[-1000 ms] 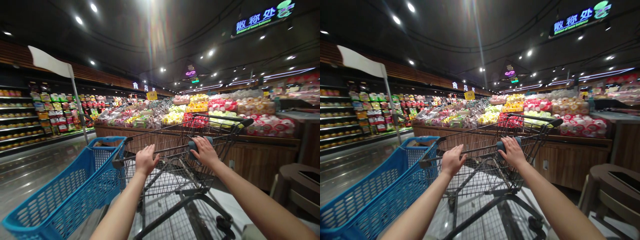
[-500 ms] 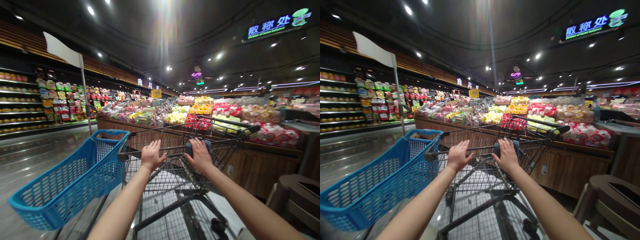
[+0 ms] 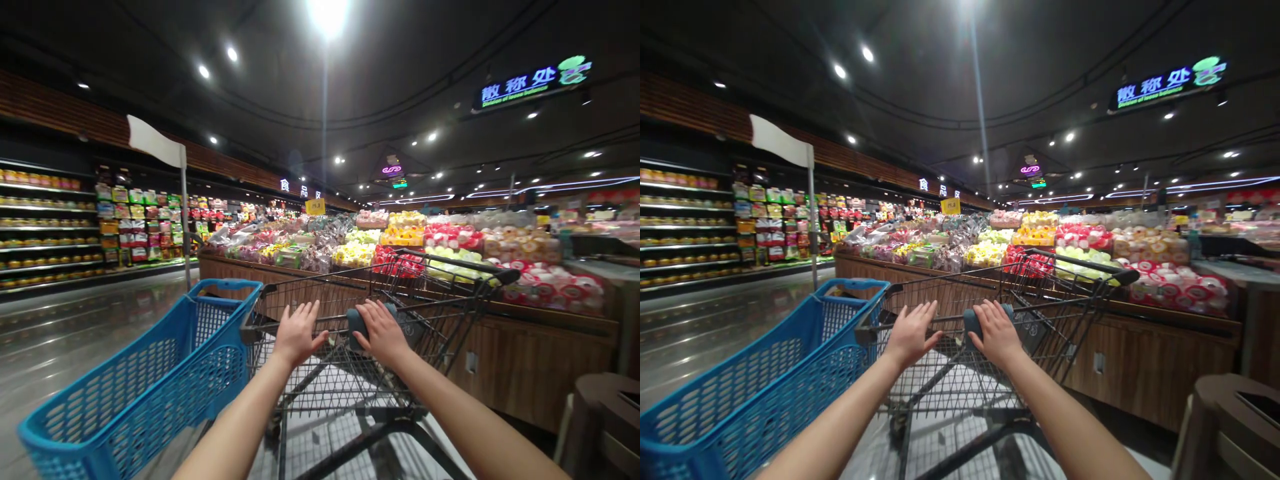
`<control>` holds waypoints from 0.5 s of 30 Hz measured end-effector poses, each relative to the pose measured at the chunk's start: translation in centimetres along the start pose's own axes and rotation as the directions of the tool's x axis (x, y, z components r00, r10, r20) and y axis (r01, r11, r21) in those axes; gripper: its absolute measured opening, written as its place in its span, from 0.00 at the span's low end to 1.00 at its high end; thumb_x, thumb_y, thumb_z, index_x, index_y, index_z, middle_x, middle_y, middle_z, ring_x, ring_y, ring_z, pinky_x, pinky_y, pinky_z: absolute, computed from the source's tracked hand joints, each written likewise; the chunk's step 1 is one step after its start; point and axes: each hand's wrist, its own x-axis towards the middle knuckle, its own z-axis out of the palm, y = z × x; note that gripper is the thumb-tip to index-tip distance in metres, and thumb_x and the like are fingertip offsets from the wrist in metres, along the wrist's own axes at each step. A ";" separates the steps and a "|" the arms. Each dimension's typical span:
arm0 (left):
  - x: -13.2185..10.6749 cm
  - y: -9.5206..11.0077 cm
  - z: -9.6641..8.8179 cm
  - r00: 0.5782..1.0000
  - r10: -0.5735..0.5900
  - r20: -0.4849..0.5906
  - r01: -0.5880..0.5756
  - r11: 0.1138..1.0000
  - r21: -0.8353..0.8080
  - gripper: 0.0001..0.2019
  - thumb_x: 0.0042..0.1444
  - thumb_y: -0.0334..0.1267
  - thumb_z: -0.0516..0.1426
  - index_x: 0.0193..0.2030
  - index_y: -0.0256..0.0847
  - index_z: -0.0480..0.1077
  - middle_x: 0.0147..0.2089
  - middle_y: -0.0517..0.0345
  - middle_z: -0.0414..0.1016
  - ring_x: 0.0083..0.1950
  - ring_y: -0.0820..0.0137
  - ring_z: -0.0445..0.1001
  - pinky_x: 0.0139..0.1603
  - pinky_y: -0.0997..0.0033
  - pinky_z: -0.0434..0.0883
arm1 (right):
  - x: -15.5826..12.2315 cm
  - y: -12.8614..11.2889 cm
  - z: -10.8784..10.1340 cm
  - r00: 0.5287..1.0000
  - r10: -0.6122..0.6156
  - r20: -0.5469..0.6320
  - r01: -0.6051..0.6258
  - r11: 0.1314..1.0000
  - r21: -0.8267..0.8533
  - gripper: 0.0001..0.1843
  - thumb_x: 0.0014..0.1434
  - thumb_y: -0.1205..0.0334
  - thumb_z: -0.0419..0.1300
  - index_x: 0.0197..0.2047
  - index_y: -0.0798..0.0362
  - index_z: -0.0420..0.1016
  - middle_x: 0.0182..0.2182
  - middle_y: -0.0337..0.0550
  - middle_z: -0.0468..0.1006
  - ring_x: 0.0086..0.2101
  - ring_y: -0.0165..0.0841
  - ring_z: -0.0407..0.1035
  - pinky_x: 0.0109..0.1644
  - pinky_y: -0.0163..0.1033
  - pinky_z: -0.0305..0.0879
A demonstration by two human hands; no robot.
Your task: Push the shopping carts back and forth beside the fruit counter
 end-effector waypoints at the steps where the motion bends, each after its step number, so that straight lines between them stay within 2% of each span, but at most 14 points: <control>1: -0.2 -0.4 -0.2 1.000 -0.007 0.001 0.007 1.000 0.012 0.35 0.62 0.56 0.50 0.71 0.41 0.53 0.66 0.42 0.66 0.67 0.51 0.63 0.67 0.40 0.53 | -0.2 0.5 -0.2 1.000 0.003 -0.005 -0.003 1.000 -0.004 0.30 0.62 0.49 0.54 0.63 0.56 0.63 0.57 0.53 0.70 0.63 0.44 0.57 0.69 0.54 0.48; 6: -0.8 -1.2 -0.9 0.998 -0.040 0.042 0.039 0.999 0.033 0.32 0.62 0.54 0.50 0.70 0.42 0.55 0.65 0.43 0.67 0.66 0.52 0.65 0.66 0.41 0.56 | -1.4 2.6 -0.7 0.998 0.047 -0.049 -0.048 0.998 -0.029 0.27 0.63 0.50 0.54 0.61 0.55 0.64 0.57 0.51 0.71 0.62 0.43 0.58 0.69 0.53 0.48; 11: -0.5 0.1 -1.3 0.993 -0.069 0.094 0.069 0.998 0.011 0.32 0.63 0.53 0.48 0.69 0.39 0.56 0.66 0.44 0.66 0.66 0.54 0.65 0.64 0.45 0.60 | -2.0 4.1 -0.9 0.995 0.064 -0.078 -0.066 0.997 -0.030 0.26 0.63 0.48 0.54 0.58 0.54 0.66 0.54 0.50 0.72 0.60 0.42 0.60 0.69 0.53 0.48; 15: -0.6 1.0 -1.6 0.995 -0.053 0.079 0.054 0.999 0.001 0.32 0.63 0.54 0.48 0.69 0.39 0.57 0.66 0.44 0.66 0.65 0.55 0.66 0.63 0.47 0.61 | -2.6 5.3 -1.1 0.992 0.073 -0.104 -0.078 0.996 -0.037 0.24 0.62 0.48 0.54 0.56 0.53 0.68 0.52 0.50 0.73 0.57 0.41 0.63 0.68 0.53 0.49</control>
